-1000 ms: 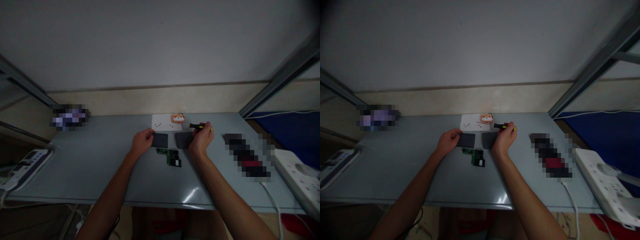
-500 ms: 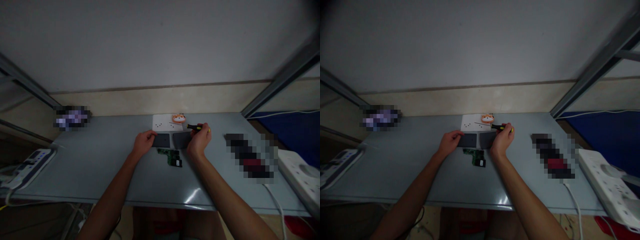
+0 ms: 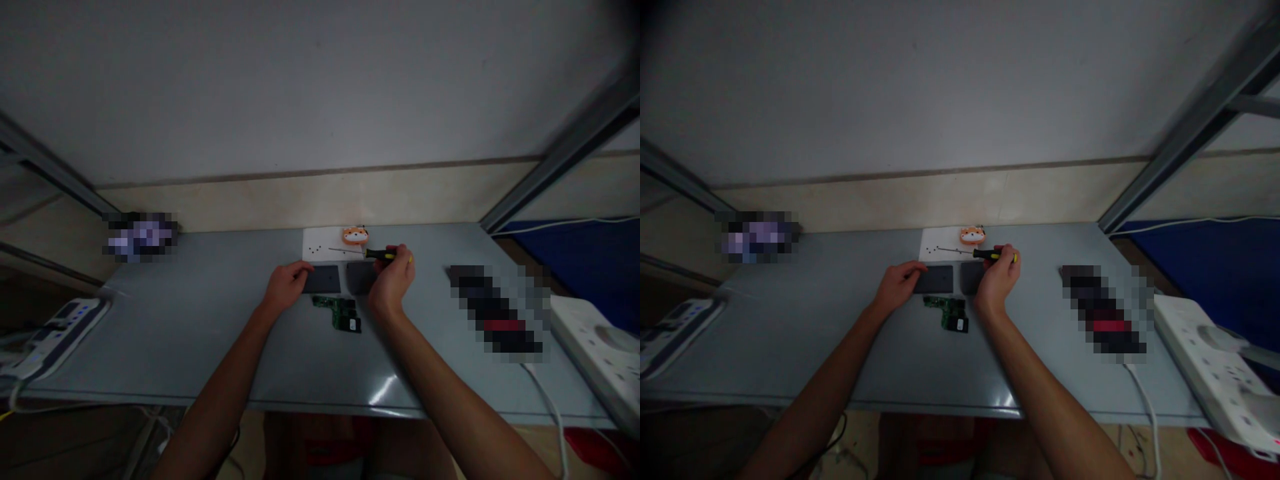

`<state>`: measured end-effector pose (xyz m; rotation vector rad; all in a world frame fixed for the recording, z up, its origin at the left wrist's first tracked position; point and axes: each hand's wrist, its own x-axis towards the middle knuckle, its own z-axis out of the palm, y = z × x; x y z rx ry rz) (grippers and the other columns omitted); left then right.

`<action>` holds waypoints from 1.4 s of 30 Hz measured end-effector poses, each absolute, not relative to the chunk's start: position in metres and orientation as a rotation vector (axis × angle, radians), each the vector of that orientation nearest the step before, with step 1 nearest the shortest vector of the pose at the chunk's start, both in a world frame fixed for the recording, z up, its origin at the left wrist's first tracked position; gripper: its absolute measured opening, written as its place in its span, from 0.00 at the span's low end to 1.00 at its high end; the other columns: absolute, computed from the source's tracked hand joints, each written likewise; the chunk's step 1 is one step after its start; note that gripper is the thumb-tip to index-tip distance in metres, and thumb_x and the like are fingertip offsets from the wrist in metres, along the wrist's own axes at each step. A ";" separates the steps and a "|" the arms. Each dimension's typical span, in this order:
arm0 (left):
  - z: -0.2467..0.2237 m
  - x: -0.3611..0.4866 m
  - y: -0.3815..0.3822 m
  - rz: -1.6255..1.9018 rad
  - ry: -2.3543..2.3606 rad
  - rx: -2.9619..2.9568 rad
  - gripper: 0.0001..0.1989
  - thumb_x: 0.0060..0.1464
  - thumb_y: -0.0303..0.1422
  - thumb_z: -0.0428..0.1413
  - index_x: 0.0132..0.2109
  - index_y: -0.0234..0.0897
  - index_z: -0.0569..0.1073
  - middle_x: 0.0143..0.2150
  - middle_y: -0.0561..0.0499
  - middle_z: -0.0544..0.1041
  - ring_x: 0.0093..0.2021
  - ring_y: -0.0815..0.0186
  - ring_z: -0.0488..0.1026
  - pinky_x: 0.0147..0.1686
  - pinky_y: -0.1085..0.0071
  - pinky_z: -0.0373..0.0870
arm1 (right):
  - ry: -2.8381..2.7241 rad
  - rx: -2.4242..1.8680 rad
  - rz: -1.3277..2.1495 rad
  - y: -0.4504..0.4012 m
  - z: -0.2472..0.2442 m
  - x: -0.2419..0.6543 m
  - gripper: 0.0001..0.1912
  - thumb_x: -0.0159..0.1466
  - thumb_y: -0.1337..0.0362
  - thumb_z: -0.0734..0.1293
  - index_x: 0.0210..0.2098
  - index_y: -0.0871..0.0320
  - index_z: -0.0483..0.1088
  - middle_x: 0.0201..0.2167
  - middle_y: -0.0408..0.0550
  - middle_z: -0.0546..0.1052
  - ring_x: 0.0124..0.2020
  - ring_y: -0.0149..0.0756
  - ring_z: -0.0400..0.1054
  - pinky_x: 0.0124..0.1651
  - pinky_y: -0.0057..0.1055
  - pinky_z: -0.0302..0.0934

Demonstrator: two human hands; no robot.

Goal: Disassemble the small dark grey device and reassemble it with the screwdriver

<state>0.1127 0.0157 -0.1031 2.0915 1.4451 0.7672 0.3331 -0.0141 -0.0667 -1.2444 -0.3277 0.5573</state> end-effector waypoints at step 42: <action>-0.102 0.115 0.015 0.776 1.448 2.055 0.15 0.62 0.28 0.52 0.44 0.40 0.84 0.32 0.54 0.82 0.29 0.68 0.73 0.33 0.73 0.66 | -0.484 -1.270 0.445 -0.001 -0.071 0.362 0.19 0.68 0.46 0.61 0.33 0.55 0.69 0.28 0.39 0.69 0.28 0.30 0.65 0.31 0.28 0.61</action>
